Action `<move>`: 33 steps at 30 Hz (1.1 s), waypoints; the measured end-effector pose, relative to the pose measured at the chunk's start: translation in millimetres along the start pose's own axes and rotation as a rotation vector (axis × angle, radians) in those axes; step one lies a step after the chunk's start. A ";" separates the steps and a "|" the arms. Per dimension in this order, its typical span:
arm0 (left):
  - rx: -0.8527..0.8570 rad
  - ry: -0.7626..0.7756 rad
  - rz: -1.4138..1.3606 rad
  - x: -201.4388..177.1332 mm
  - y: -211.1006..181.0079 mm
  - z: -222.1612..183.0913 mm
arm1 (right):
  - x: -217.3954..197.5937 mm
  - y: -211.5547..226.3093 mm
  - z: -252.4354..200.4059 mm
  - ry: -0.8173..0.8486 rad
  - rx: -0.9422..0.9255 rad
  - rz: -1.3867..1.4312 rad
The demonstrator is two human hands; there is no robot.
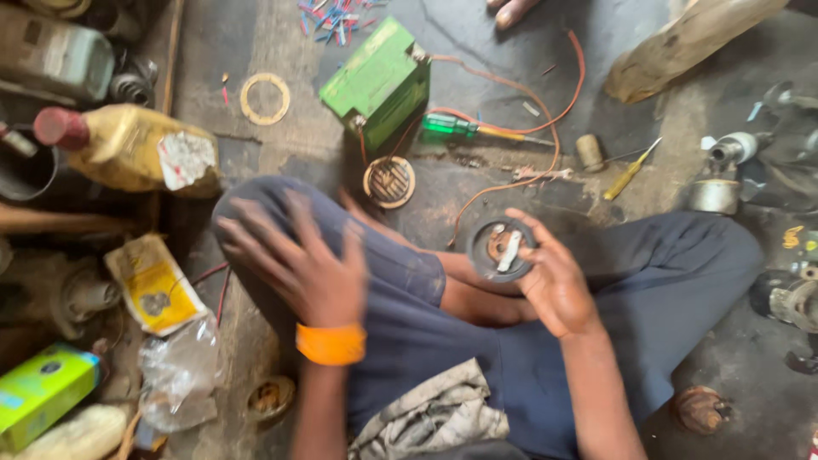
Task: The person sits on the floor and uses a screwdriver to adjust a small circular electrical component. They then pour liquid from a plastic bottle onto the component and wipe it with a cloth.
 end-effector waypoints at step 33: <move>-0.583 0.771 -2.653 97.9 -47.9 30.9 | -24.1 -62.5 192.9 -0.126 -0.194 -0.633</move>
Point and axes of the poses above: each hand's wrist, its own z-axis towards the middle knuckle, its own x-axis out of the palm, y = z × x, the point moved 1 cm from there along z, towards the middle knuckle, and after that the axes turned 3 degrees about -x, right-handed, at the moved point
